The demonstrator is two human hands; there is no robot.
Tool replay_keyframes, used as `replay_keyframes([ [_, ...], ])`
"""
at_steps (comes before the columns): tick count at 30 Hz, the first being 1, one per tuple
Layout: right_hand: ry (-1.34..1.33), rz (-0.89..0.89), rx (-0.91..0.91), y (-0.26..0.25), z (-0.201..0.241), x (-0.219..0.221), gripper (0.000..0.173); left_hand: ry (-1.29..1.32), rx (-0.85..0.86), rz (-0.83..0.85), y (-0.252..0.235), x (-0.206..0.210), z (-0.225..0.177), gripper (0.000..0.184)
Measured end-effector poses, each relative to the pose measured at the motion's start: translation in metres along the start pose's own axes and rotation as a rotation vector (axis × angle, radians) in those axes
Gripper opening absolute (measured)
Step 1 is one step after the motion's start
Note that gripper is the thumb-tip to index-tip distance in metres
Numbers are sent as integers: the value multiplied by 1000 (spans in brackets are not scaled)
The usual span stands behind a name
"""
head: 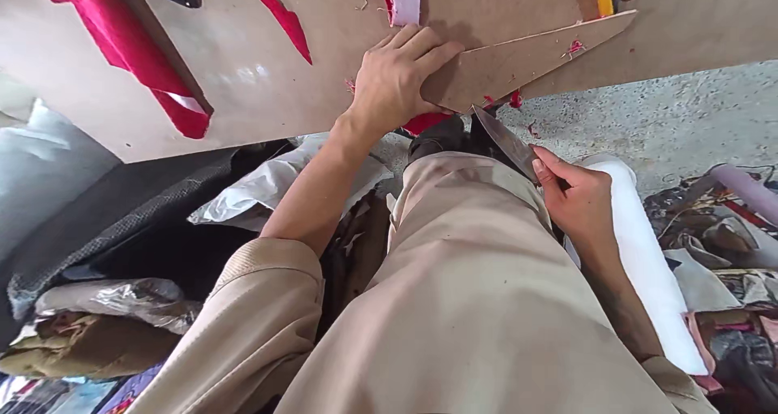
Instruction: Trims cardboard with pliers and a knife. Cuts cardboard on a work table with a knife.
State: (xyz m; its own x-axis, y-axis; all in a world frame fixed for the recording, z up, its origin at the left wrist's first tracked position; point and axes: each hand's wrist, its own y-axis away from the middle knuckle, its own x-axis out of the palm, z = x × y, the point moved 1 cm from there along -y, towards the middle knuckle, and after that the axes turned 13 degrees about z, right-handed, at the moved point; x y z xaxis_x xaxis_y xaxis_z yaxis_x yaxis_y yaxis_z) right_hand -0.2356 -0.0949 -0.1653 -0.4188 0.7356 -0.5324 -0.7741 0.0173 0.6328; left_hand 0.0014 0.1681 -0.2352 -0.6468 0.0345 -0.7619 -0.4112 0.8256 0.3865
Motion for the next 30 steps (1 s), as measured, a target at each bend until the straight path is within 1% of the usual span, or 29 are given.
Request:
replay_keyframes([
  [7,26,37,19,2,1,-4,33,9,-25,18,-1,0,1,75],
  [12,47,18,22,2,4,-2,32,10,-22,9,-1,1,1,75],
  [14,132,-38,39,3,7,6,32,34,-20,15,-2,1,1,75],
  [17,448,-173,100,5,19,21,38,64,-6,22,-2,1,0,74],
  [18,478,-173,122,4,21,23,39,69,-3,21,-2,1,0,74],
  [19,413,-137,134,2,21,22,37,72,0,20,-2,2,0,75],
  [21,186,-43,129,-5,12,23,34,83,11,13,-2,2,0,76],
  [22,183,-86,106,-8,7,29,33,86,19,8,-3,3,0,76],
  [23,231,-165,70,-12,2,35,33,90,27,-4,-4,3,1,77],
  [24,210,-187,50,-15,-1,38,33,96,28,-5,-4,3,1,77],
  [25,70,-116,52,-18,-6,38,31,101,29,-3,-3,4,0,78],
  [27,-434,157,102,-27,-17,37,30,108,27,-7,-1,4,2,77],
  [28,-677,259,131,-31,-22,41,30,119,32,-23,-2,5,3,76],
  [29,-801,304,133,-35,-24,48,31,133,36,-42,-3,6,4,75],
  [30,-758,264,107,-34,-25,54,31,144,35,-51,-3,6,3,76],
])
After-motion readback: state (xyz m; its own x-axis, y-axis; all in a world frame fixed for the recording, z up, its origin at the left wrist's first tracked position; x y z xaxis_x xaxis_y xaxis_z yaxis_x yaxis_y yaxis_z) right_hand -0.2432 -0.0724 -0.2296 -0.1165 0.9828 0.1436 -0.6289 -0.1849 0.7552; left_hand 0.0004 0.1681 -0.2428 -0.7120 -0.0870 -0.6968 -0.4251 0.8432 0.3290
